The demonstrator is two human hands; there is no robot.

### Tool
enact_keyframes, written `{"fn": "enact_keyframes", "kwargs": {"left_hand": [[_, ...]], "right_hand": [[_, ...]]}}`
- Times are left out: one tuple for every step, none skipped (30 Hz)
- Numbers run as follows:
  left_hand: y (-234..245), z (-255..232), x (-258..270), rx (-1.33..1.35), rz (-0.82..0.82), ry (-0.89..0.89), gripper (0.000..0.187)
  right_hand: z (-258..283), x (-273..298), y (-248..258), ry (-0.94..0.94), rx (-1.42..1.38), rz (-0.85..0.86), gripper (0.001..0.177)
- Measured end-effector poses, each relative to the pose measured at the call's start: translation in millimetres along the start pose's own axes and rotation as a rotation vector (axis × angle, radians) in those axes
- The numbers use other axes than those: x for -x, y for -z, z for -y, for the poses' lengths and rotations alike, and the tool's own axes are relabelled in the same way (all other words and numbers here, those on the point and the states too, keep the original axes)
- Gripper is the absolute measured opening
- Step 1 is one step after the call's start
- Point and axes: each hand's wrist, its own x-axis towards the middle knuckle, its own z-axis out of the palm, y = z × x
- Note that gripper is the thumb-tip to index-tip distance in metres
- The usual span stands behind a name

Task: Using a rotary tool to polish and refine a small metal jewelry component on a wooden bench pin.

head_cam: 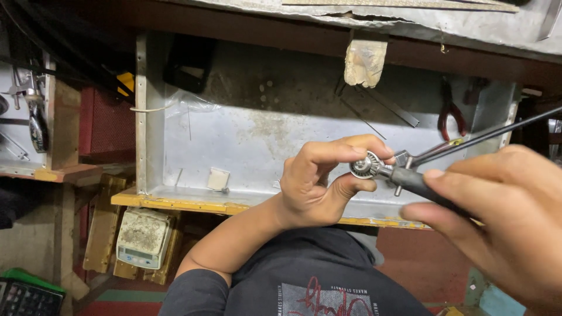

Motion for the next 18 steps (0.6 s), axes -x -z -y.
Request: {"fn": "enact_keyframes", "kwargs": {"left_hand": [[1.0, 2.2, -0.2, 0.001, 0.002, -0.002, 0.029], [2.1, 4.9, -1.3, -0.047, 0.028, -0.048, 0.031], [3.1, 7.3, -2.6, -0.096, 0.055, -0.093, 0.032], [3.2, 9.2, -1.9, -0.095, 0.058, -0.099, 0.032], [3.5, 11.1, -1.1, -0.119, 0.071, -0.115, 0.035], [3.7, 12.7, 0.3, -0.143, 0.083, -0.129, 0.038], [3.4, 14.4, 0.4, -0.143, 0.086, -0.132, 0.038], [3.1, 16.0, 0.7, -0.168, 0.101, -0.147, 0.04], [2.9, 17.6, 1.1, -0.194, 0.116, -0.162, 0.043], [2.8, 17.8, -1.8, -0.194, 0.118, -0.166, 0.043], [2.7, 18.0, -4.6, -0.238, 0.124, -0.202, 0.037], [2.1, 18.3, -7.1, -0.28, 0.129, -0.237, 0.033], [2.0, 19.8, -7.9, -0.28, 0.13, -0.239, 0.033], [1.9, 21.3, -8.9, -0.287, 0.143, -0.245, 0.032], [1.7, 23.1, -9.9, -0.294, 0.156, -0.252, 0.032], [1.7, 26.0, -9.4, -0.293, 0.158, -0.252, 0.032], [1.8, 29.0, -8.9, -0.278, 0.175, -0.235, 0.033], [2.0, 31.8, -7.8, -0.264, 0.19, -0.217, 0.035]], "right_hand": [[5.8, -8.8, 5.8, 0.0, 0.002, -0.002, 0.043], [11.4, -17.9, 12.0, 0.28, 0.121, -0.058, 0.036], [17.1, -27.0, 18.4, 0.56, 0.239, -0.118, 0.031], [13.4, -19.4, 13.6, 0.561, 0.245, -0.122, 0.031], [9.6, -11.8, 8.8, 0.536, 0.321, -0.134, 0.032], [6.2, -4.0, 3.6, 0.509, 0.394, -0.145, 0.035], [2.6, 2.3, -3.7, 0.509, 0.398, -0.148, 0.035], [-0.8, 8.8, -11.3, 0.388, 0.298, -0.157, 0.035], [-4.3, 15.2, -18.9, 0.268, 0.197, -0.167, 0.036], [-5.9, 20.3, -26.0, 0.268, 0.199, -0.17, 0.036], [-7.7, 25.4, -33.2, 0.143, 0.133, -0.216, 0.035], [-9.5, 30.9, -40.2, 0.018, 0.066, -0.261, 0.034], [-13.0, 32.7, -43.2, 0.019, 0.068, -0.263, 0.034], [-16.1, 35.1, -46.3, -0.063, 0.021, -0.269, 0.034], [-19.4, 37.4, -49.5, -0.145, -0.026, -0.275, 0.034], [-19.5, 35.3, -46.7, -0.147, -0.025, -0.277, 0.034], [-19.6, 33.2, -44.1, -0.19, -0.095, -0.243, 0.033], [-19.5, 31.1, -41.7, -0.232, -0.166, -0.209, 0.032]]}}
